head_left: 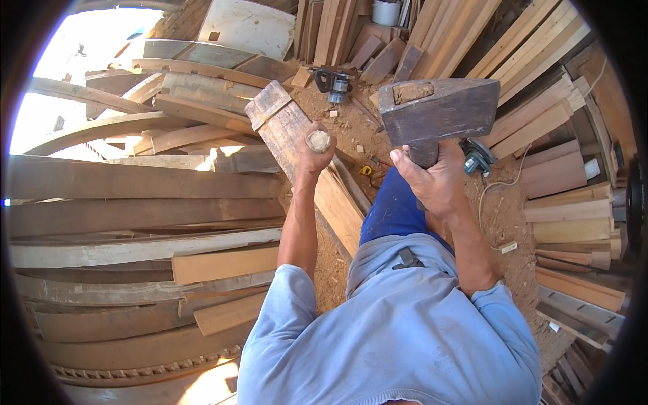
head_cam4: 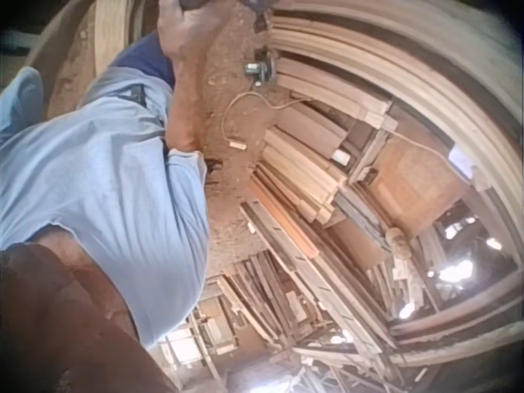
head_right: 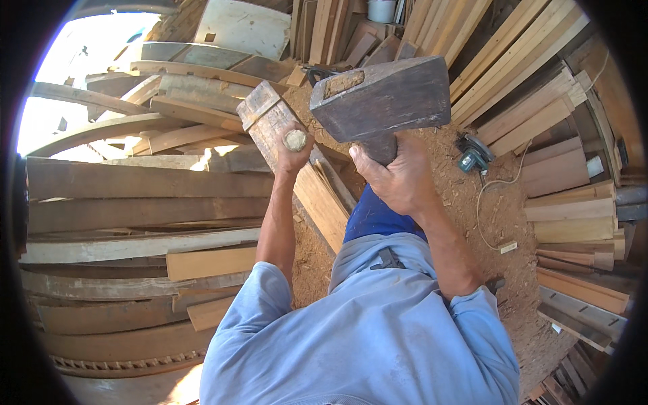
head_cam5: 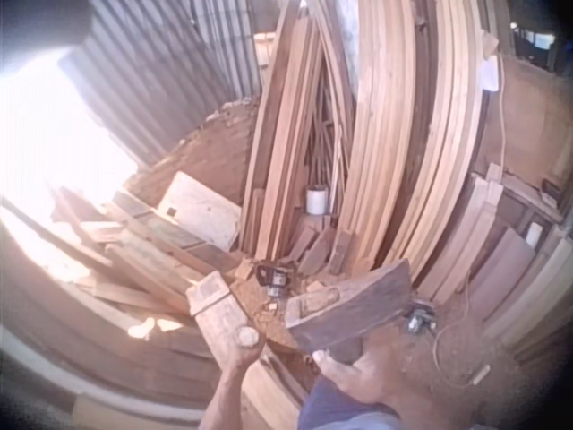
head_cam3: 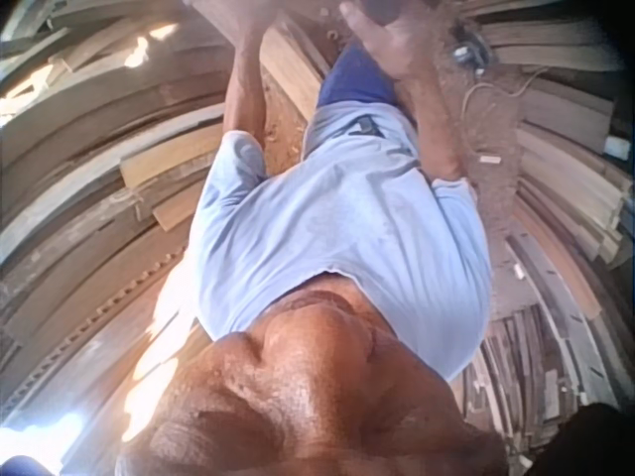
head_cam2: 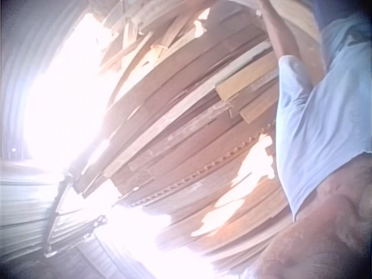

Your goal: The person carves and shapes a long piece of wood using a small axe-like tool and a wooden mallet, occasionally moving other wooden boards aside and using their foot to stabilize the work.

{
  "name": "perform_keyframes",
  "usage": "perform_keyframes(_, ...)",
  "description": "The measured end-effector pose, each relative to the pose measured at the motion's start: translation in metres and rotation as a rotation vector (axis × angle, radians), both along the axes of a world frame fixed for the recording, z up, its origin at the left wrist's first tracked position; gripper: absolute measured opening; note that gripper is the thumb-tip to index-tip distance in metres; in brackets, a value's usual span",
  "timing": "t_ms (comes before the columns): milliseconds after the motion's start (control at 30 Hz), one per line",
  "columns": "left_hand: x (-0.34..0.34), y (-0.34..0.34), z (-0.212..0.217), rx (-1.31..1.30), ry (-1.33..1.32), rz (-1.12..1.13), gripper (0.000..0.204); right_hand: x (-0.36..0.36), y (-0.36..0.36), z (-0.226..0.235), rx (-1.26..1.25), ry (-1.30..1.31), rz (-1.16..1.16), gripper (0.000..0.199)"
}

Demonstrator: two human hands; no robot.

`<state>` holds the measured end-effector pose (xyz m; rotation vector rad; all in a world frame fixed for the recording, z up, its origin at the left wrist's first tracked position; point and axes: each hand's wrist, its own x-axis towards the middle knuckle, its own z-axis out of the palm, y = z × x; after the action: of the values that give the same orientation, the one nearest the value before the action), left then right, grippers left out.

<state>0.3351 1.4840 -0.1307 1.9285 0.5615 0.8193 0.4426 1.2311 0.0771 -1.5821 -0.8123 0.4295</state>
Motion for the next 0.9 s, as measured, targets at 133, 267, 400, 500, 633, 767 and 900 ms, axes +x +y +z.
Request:
perform_keyframes(133, -0.008, -0.009, 0.008, 0.009, -0.020, 0.009, 0.016, -0.004, 0.020, 0.011, 0.119, -0.151, -0.052, 0.008)
perform_keyframes(267, -0.025, -0.010, -0.002, -0.087, -0.062, 0.047, 0.014, -0.010, 0.060, -0.022, 0.232, -0.405, 0.022, 0.016)
perform_keyframes(400, -0.039, -0.011, -0.009, 0.060, 0.289, -0.001, 0.038, -0.007, 0.088, -0.097, -0.697, -0.671, 0.317, 0.031)
perform_keyframes(500, -0.043, -0.017, 0.000, 0.123, -0.034, 0.036, 0.041, -0.010, 0.084, -0.081, -0.545, -0.586, 0.262, 0.027)
perform_keyframes(633, -0.032, -0.025, 0.002, 0.077, -0.093, 0.169, 0.034, -0.019, 0.077, -0.063, -0.331, -0.376, 0.177, 0.026)
perform_keyframes(767, -0.016, -0.009, -0.001, -0.093, -0.146, 0.247, 0.032, -0.025, 0.070, -0.054, -0.267, -0.267, 0.177, 0.026)
perform_keyframes(900, -0.008, 0.000, -0.010, -0.047, -0.180, 0.100, 0.025, -0.023, 0.053, -0.037, -0.188, -0.145, 0.140, 0.027)
